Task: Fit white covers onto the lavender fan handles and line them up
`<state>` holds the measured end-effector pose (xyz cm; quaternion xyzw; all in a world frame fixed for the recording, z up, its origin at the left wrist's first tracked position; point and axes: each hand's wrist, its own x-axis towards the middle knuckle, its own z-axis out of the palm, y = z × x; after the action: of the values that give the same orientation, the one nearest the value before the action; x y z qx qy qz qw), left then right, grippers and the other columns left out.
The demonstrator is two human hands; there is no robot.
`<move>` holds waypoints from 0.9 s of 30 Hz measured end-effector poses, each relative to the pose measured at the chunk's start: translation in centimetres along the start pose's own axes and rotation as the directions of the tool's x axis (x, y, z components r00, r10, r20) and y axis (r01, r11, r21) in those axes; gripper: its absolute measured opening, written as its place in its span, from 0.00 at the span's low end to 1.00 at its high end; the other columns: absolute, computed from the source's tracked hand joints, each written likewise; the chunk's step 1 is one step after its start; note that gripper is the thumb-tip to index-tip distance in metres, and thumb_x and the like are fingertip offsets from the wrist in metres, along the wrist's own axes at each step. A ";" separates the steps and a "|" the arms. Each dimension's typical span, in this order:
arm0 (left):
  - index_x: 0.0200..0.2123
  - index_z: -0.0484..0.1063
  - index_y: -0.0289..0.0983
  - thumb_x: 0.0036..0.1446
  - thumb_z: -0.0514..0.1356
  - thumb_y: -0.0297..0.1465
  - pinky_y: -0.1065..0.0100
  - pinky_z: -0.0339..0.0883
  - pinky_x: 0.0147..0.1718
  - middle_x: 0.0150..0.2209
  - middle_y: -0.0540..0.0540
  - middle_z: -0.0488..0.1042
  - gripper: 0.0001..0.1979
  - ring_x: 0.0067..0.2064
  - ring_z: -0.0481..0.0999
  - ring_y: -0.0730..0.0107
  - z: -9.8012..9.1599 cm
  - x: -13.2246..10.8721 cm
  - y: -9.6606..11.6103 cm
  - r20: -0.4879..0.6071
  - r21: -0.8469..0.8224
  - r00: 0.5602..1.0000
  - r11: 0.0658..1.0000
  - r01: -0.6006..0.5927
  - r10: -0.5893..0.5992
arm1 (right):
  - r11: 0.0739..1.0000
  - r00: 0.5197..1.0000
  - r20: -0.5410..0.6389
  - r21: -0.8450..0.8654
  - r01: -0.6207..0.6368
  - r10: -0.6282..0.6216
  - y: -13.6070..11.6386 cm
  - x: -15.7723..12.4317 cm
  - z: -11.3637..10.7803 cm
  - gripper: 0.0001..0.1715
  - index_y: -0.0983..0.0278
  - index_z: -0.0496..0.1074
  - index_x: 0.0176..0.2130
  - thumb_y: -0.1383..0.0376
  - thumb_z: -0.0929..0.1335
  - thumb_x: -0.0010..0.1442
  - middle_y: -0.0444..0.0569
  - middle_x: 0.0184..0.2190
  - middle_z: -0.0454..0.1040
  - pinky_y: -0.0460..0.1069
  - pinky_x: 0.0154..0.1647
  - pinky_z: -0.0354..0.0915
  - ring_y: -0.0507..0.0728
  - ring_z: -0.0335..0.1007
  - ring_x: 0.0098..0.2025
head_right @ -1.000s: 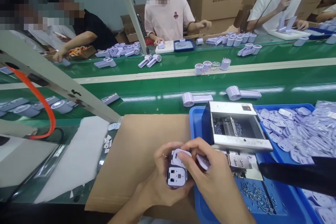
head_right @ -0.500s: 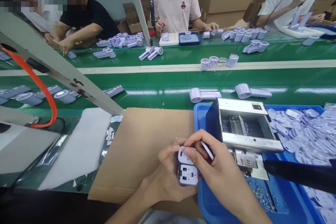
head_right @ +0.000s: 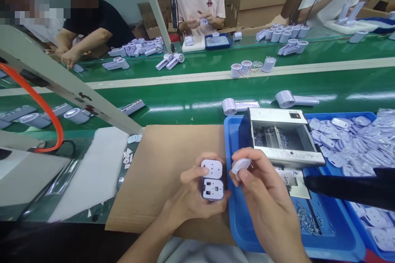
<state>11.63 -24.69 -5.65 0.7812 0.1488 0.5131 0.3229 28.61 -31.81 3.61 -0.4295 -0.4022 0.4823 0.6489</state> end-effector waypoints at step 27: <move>0.65 0.58 0.52 0.64 0.68 0.71 0.54 0.79 0.53 0.56 0.46 0.78 0.43 0.51 0.85 0.60 0.7 0.4 1.0 -0.014 0.048 0.999 0.998 -0.032 0.032 | 0.902 0.908 -0.082 -0.107 -0.419 0.412 -0.8 -3.0 0.7 0.41 0.67 0.74 0.38 0.40 0.91 0.64 0.49 0.39 0.60 0.40 0.41 0.67 0.53 0.62 0.42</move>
<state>12.31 -25.46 -4.92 0.7871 0.1508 0.5202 0.2951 27.52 -34.71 4.29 -0.5577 -0.3114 0.5716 0.5151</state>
